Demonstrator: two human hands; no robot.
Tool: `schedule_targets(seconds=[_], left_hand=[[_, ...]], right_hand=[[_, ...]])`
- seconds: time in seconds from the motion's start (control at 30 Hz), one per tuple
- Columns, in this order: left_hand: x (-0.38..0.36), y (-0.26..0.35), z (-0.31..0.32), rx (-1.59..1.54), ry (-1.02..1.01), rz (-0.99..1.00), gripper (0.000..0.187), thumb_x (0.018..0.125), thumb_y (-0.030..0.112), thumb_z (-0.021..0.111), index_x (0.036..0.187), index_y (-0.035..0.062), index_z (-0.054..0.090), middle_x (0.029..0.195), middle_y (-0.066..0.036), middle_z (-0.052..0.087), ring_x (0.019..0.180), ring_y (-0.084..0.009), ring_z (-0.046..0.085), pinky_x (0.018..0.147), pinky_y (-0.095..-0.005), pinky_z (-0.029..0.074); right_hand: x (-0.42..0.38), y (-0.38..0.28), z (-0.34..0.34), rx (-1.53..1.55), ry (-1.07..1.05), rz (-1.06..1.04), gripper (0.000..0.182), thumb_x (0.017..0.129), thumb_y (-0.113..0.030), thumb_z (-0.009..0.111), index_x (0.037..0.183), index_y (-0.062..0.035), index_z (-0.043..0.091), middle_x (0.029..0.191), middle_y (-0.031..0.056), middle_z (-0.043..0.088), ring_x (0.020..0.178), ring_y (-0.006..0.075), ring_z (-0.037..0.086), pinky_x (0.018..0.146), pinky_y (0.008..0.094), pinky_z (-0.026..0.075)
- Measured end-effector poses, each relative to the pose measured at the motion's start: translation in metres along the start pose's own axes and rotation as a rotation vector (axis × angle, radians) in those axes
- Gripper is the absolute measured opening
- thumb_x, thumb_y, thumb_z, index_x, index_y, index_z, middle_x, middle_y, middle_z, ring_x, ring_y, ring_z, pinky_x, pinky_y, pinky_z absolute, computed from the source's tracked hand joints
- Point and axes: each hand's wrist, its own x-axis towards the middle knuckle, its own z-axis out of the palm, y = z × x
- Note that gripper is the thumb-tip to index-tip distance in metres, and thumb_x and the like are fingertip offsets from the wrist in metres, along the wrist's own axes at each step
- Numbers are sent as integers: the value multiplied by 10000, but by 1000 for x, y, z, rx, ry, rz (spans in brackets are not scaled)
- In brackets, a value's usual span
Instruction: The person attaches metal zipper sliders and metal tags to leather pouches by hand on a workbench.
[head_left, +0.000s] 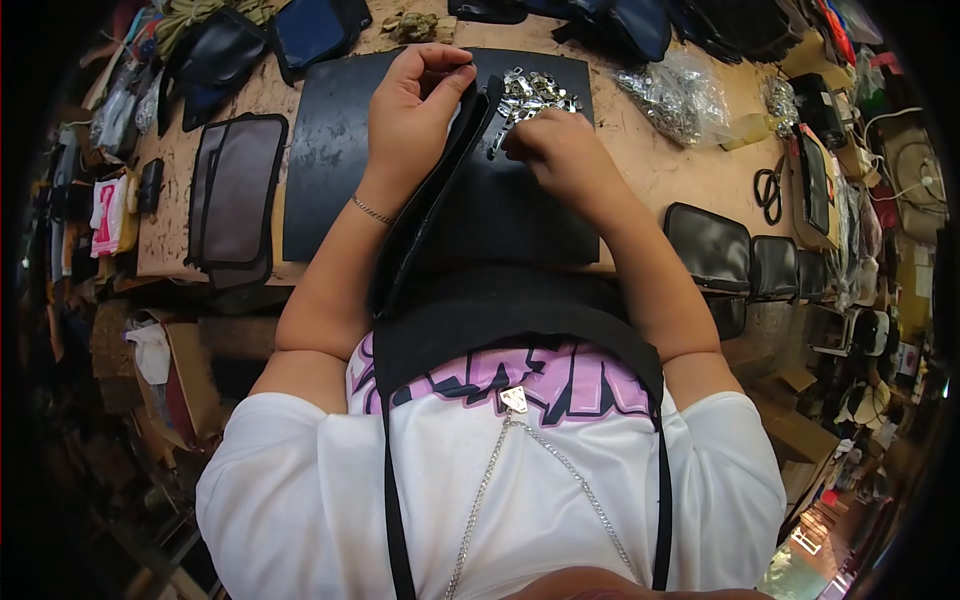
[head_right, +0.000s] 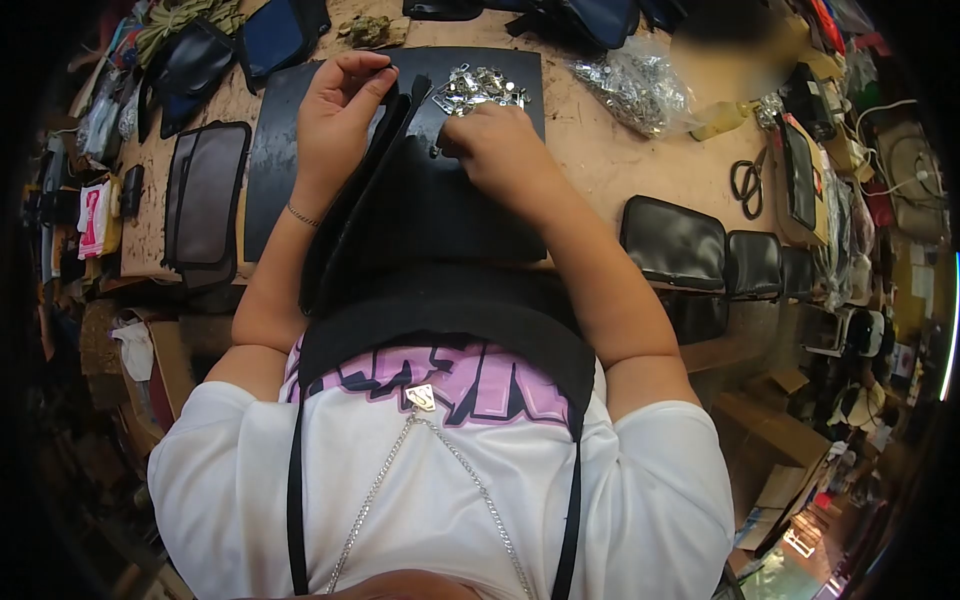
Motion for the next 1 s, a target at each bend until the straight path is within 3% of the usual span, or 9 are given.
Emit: schedule_targets(seconds=[0.07, 0.17, 0.27, 0.37, 0.47, 0.5, 0.6, 0.73, 1.0], left_hand=[[0, 0, 1, 4, -5, -2, 168, 949, 41, 661, 1112, 21, 627, 1027, -10, 660, 949, -70, 619, 856, -215, 491], [-1, 2, 3, 20, -15, -21, 178, 950, 37, 658, 1124, 19, 628, 1036, -11, 659, 954, -68, 618, 855, -212, 490], [-1, 3, 2, 31, -18, -36, 217, 949, 30, 656, 1163, 17, 626, 1051, -15, 658, 972, -73, 619, 866, -213, 490], [0, 4, 1, 8, -17, -21, 257, 946, 23, 654, 1201, 12, 621, 1069, -23, 652, 994, -84, 624, 892, -220, 492], [1, 3, -1, -9, -35, -18, 274, 943, 10, 652, 1215, 6, 617, 1080, -30, 645, 1011, -96, 628, 916, -229, 492], [1, 4, -1, -18, -44, -26, 272, 941, 5, 652, 1212, 4, 617, 1084, -32, 643, 1015, -99, 629, 923, -231, 492], [0, 9, 2, -13, -76, -33, 277, 939, -11, 647, 1213, 3, 613, 1085, -35, 640, 1022, -104, 629, 932, -237, 493], [-3, 21, 7, 10, -119, -74, 277, 935, -29, 641, 1206, 13, 600, 1083, -34, 637, 1026, -107, 628, 938, -237, 493], [-6, 33, 5, 281, -203, 149, 280, 898, -23, 677, 1153, 38, 578, 1069, -33, 623, 1000, -125, 630, 924, -265, 496]], right_hand=[[3, 1, 8, -138, 18, -98, 139, 778, -85, 650, 912, -51, 651, 937, 109, 646, 910, 322, 630, 805, 422, 511], [8, 7, 23, -11, -74, -47, 171, 749, -90, 654, 912, -42, 633, 955, 113, 632, 941, 321, 614, 810, 434, 511], [13, 1, 22, 222, -170, 173, 188, 752, -66, 666, 938, -46, 644, 971, 132, 626, 969, 316, 612, 824, 434, 512], [12, 2, 11, 62, -37, 7, 186, 753, -44, 697, 938, -50, 672, 957, 126, 615, 946, 309, 615, 819, 381, 521], [17, -1, -14, 281, 215, 71, 182, 753, -44, 743, 927, -55, 694, 950, 109, 603, 941, 290, 615, 821, 335, 518], [20, -2, -20, 412, 246, 91, 128, 821, 8, 738, 932, -26, 684, 970, 57, 639, 902, 145, 628, 827, 251, 506], [23, -21, -38, 858, 292, 358, 108, 848, 9, 736, 942, -13, 688, 949, 32, 668, 903, 96, 619, 812, 233, 505], [26, -24, -31, 1031, 305, 351, 147, 899, -104, 734, 1007, -12, 694, 882, 26, 705, 819, 76, 638, 753, 224, 503], [27, -34, -31, 889, 290, 364, 147, 922, -104, 697, 1028, -2, 692, 912, 39, 705, 828, 87, 653, 757, 232, 522]])
